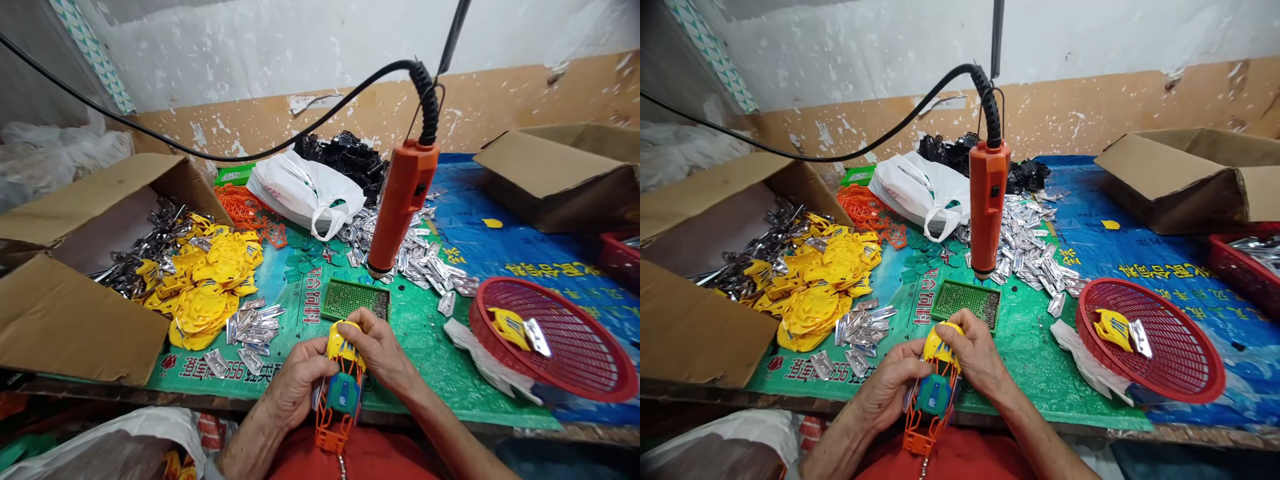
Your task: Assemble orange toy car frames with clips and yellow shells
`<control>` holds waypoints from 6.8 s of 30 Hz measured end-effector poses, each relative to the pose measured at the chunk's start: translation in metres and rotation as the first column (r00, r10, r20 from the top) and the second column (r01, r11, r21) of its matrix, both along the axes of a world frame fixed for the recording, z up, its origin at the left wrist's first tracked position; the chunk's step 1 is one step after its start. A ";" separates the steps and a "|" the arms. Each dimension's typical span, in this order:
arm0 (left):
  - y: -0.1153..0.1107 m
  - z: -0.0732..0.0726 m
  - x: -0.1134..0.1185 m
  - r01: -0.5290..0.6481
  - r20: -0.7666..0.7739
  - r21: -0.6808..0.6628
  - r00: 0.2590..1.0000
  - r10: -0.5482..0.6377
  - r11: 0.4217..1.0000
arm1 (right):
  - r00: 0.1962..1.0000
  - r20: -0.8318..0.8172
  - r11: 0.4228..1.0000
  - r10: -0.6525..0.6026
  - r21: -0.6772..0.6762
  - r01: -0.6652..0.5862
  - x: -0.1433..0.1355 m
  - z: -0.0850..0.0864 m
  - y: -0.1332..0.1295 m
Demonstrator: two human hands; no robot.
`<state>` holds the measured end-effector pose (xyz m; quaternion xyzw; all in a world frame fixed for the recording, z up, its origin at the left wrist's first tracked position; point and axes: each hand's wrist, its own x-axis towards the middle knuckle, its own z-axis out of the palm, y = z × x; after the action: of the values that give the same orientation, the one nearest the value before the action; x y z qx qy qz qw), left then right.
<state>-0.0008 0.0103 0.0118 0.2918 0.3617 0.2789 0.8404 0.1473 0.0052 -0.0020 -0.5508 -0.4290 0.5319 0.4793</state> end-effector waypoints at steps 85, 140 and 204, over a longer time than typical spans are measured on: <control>0.010 -0.016 -0.006 -0.135 -0.156 -0.188 0.982 0.106 0.973 | 0.957 0.008 0.916 -0.291 0.291 0.276 0.006 0.041 0.074; 0.006 -0.013 0.011 -0.208 -0.143 -0.192 0.973 0.182 0.959 | 0.946 -0.291 0.898 -0.142 0.365 0.247 -0.010 0.074 0.027; 0.006 -0.020 0.002 -0.273 -0.143 -0.167 0.957 0.251 0.947 | 0.922 -0.189 0.850 -0.337 0.361 0.384 0.001 0.029 0.072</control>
<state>0.0013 0.0167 -0.0085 0.1781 0.4712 0.3355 0.7960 0.1484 0.0777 0.0273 -0.4819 -0.3860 0.3677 0.6954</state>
